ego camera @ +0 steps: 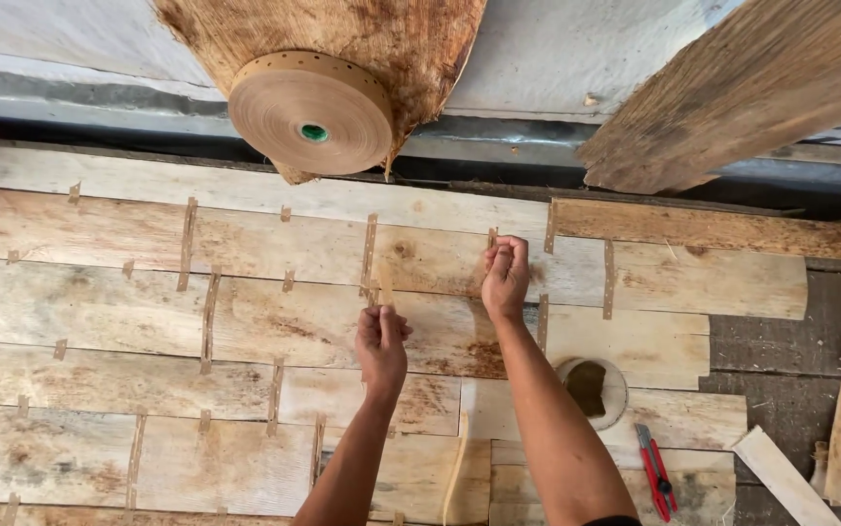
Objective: Assembling and taping together strips of wood veneer on a workbench to create a larger sheet.
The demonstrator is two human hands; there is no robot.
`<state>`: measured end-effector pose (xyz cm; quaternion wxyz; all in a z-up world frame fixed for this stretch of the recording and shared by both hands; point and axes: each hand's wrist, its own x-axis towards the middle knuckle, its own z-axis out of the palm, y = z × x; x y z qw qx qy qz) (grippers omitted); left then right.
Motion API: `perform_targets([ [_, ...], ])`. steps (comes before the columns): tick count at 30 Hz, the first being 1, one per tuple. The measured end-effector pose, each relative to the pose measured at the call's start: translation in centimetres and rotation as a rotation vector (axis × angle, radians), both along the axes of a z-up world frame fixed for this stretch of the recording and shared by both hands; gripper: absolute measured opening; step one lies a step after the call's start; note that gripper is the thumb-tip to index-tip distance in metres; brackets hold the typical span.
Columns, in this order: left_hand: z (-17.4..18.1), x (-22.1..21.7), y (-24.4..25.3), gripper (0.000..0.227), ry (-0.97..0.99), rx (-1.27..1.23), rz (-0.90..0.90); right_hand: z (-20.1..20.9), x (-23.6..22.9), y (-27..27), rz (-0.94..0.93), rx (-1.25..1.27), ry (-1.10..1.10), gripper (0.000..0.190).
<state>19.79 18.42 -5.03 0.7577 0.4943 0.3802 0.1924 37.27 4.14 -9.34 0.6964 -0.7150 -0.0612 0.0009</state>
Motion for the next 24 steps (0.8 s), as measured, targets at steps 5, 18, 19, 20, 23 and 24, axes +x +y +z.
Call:
perform_targets([
  [5,-0.6,3.3,-0.7,0.022,0.037,0.075,-0.113,1.8,0.0,0.5,0.007,-0.127,0.029,0.015],
  [18,-0.2,10.6,-0.5,0.022,0.321,0.268,-0.187,2.1,2.3,2.3,0.140,-0.656,0.019,0.009],
  [19,-0.3,10.5,-0.5,0.022,0.320,0.270,-0.184,3.0,2.5,3.2,0.141,-0.655,0.017,0.009],
  [20,-0.3,10.5,-0.4,0.022,0.376,0.348,-0.208,3.9,2.8,4.0,0.169,-0.613,-0.012,0.010],
  [23,-0.2,10.3,-0.6,0.023,0.413,0.406,-0.217,3.7,3.7,5.3,0.168,-0.584,-0.030,0.012],
  [24,-0.1,10.3,-0.6,0.025,0.395,0.386,-0.200,3.2,4.1,5.6,0.144,-0.597,-0.019,0.015],
])
